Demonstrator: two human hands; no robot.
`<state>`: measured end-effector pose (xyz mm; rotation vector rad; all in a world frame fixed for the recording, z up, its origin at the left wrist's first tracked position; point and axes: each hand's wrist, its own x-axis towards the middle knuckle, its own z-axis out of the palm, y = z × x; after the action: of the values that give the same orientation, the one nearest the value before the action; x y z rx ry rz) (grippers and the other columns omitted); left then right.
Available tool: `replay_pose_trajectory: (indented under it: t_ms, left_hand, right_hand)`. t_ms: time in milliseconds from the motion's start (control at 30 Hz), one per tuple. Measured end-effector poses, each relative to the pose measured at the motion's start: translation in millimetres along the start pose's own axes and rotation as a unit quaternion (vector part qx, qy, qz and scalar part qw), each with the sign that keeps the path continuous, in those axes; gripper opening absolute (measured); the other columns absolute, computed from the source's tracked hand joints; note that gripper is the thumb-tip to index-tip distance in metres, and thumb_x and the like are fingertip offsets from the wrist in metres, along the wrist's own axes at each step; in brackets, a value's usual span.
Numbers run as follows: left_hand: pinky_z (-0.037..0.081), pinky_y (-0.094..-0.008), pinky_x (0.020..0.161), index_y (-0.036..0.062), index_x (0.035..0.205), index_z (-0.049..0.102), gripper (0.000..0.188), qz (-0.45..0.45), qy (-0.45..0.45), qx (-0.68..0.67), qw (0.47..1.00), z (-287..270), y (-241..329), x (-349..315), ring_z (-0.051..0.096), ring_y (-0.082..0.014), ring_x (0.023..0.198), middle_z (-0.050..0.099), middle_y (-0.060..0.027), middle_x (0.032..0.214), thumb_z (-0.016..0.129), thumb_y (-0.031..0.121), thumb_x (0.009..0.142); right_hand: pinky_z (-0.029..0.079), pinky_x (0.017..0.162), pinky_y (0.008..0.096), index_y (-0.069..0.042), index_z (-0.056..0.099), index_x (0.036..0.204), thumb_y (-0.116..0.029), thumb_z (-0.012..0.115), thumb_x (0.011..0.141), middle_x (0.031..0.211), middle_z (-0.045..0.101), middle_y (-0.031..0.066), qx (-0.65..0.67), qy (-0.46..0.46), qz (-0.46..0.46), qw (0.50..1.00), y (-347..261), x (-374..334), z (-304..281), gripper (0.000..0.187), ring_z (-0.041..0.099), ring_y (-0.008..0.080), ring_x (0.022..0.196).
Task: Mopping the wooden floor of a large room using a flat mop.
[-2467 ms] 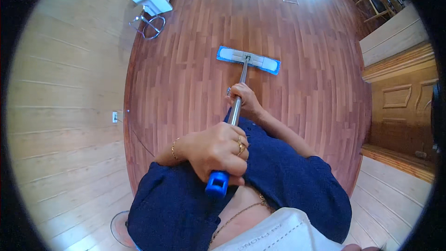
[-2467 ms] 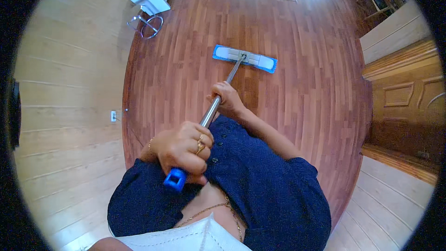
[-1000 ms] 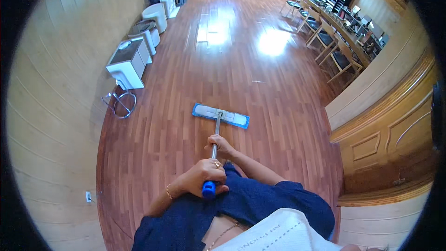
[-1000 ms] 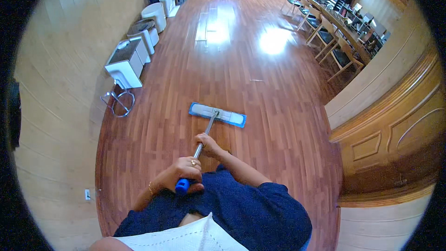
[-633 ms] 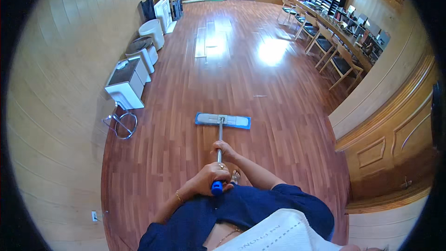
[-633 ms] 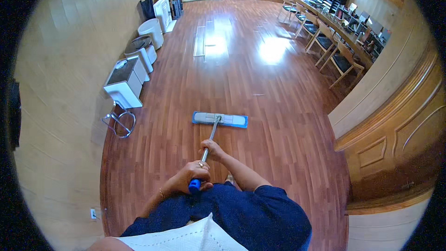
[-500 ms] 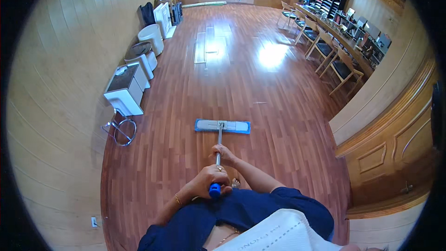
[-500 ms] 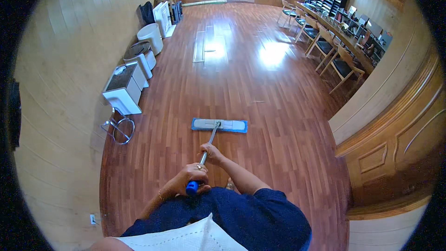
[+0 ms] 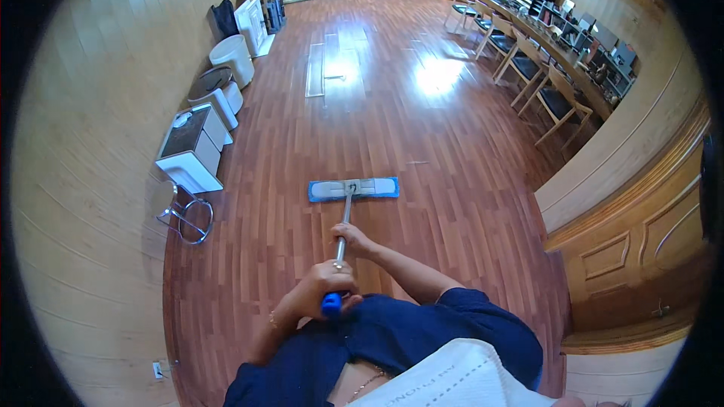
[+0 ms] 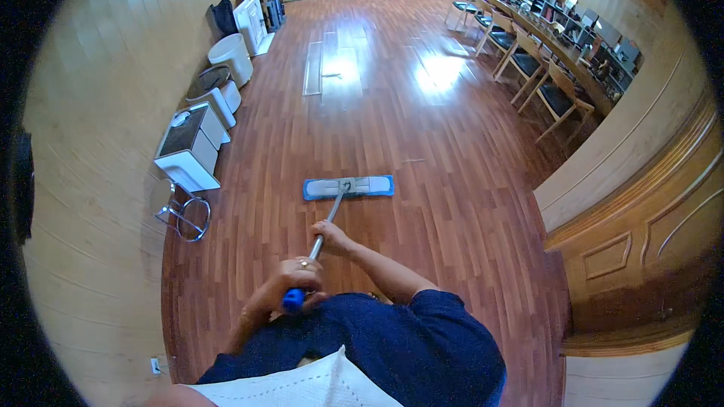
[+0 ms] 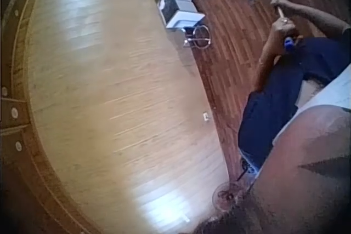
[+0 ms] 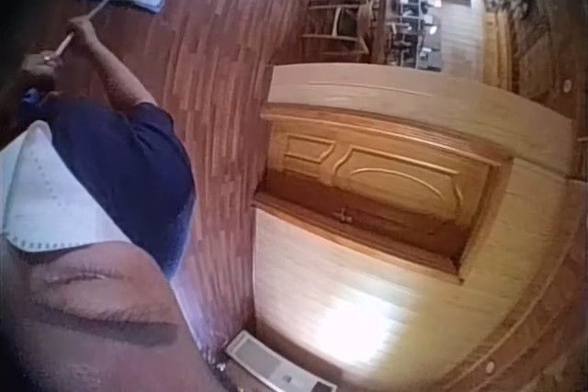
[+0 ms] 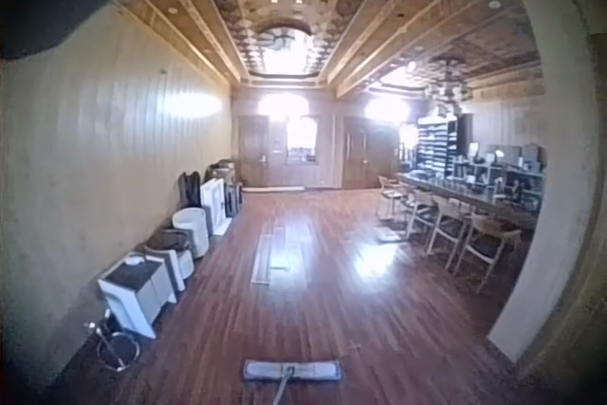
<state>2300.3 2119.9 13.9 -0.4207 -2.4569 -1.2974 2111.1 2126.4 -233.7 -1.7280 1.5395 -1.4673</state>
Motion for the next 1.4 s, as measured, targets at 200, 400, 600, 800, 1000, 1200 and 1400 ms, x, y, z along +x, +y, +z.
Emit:
replay_pose_trajectory:
  t_ms: [200, 400, 600, 800, 1000, 1200, 1400]
  left_hand:
    - [0.05, -0.0378, 0.064, 0.0084, 0.07, 0.061, 0.016, 0.016, -0.027, -0.031, 0.999, -45.4, 71.6, 1.5, 0.059, -0.0258, 0.059, 0.054, -0.0064, 0.061, 0.075, 0.016, 0.073]
    - [0.055, -0.0372, 0.062, 0.003, 0.068, 0.063, 0.015, 0.078, 0.004, -0.071, 0.994, -58.3, 63.8, 12.2, 0.06, -0.0209, 0.051, 0.058, -0.0055, 0.057, 0.072, 0.012, 0.074]
    - [0.049, -0.038, 0.06, 0.0078, 0.065, 0.056, 0.019, 0.064, 0.005, -0.059, 0.996, -53.6, 14.2, 26.1, 0.054, -0.0253, 0.055, 0.046, -0.0049, 0.056, 0.071, 0.012, 0.073]
    - [0.041, -0.0397, 0.059, 0.009, 0.065, 0.055, 0.019, 0.018, 0.029, -0.016, 0.999, -69.1, -87.4, 70.4, 0.053, -0.0268, 0.059, 0.05, -0.0073, 0.062, 0.072, 0.01, 0.071]
    - [0.046, -0.0396, 0.068, 0.007, 0.068, 0.057, 0.016, -0.008, 0.004, -0.001, 1.0, -92.9, -167.4, 107.2, 0.059, -0.029, 0.067, 0.057, -0.0088, 0.066, 0.072, 0.009, 0.071]
    - [0.044, -0.0401, 0.059, 0.0076, 0.065, 0.056, 0.019, 0.027, 0.029, 0.003, 0.999, -149.2, -168.9, 120.5, 0.059, -0.0285, 0.062, 0.059, -0.0102, 0.064, 0.071, 0.013, 0.075]
    - [0.042, -0.0398, 0.055, 0.0086, 0.068, 0.057, 0.018, 0.089, -0.015, -0.072, 0.993, -209.9, -132.8, 125.7, 0.057, -0.0273, 0.058, 0.055, -0.008, 0.062, 0.072, 0.014, 0.075]
  right_hand:
    - [0.042, 0.067, 0.0431, -0.008, 0.056, 0.069, -0.014, 0.069, 0.063, 0.072, 0.057, 0.0129, -0.024, -0.014, 0.042, 0.999, -98.3, -12.1, 22.1, 0.016, 0.055, 0.0349, 0.075]
    - [0.039, 0.064, 0.0488, -0.004, 0.051, 0.066, -0.007, 0.063, 0.064, 0.071, 0.056, 0.0186, -0.004, -0.057, 0.036, 0.998, -118.7, 7.5, 14.1, 0.012, 0.053, 0.0413, 0.075]
    - [0.043, 0.059, 0.0454, -0.008, 0.055, 0.065, -0.011, 0.068, 0.067, 0.068, 0.059, 0.0154, -0.014, -0.019, -0.015, 1.0, -63.0, 33.3, -5.1, 0.013, 0.056, 0.0386, 0.069]
    - [0.042, 0.063, 0.0387, -0.009, 0.051, 0.067, -0.011, 0.067, 0.066, 0.068, 0.055, 0.0103, -0.057, 0.029, -0.017, 0.998, 40.2, 96.3, -42.1, 0.017, 0.053, 0.0313, 0.068]
    - [0.041, 0.052, 0.0346, -0.009, 0.047, 0.06, -0.007, 0.067, 0.072, 0.06, 0.048, 0.0074, -0.089, 0.03, -0.051, 0.994, 127.7, 156.2, -72.8, 0.023, 0.051, 0.0216, 0.058]
    - [0.042, 0.054, 0.0373, -0.007, 0.047, 0.06, -0.009, 0.071, 0.07, 0.061, 0.052, 0.01, -0.073, 0.013, 0.034, 0.997, 106.1, 198.0, -74.4, 0.026, 0.054, 0.0237, 0.061]
    - [0.043, 0.067, 0.0443, -0.005, 0.054, 0.07, -0.02, 0.072, 0.073, 0.072, 0.057, 0.0155, -0.093, 0.022, 0.1, 0.99, 26.1, 216.3, -56.9, 0.023, 0.055, 0.0363, 0.076]
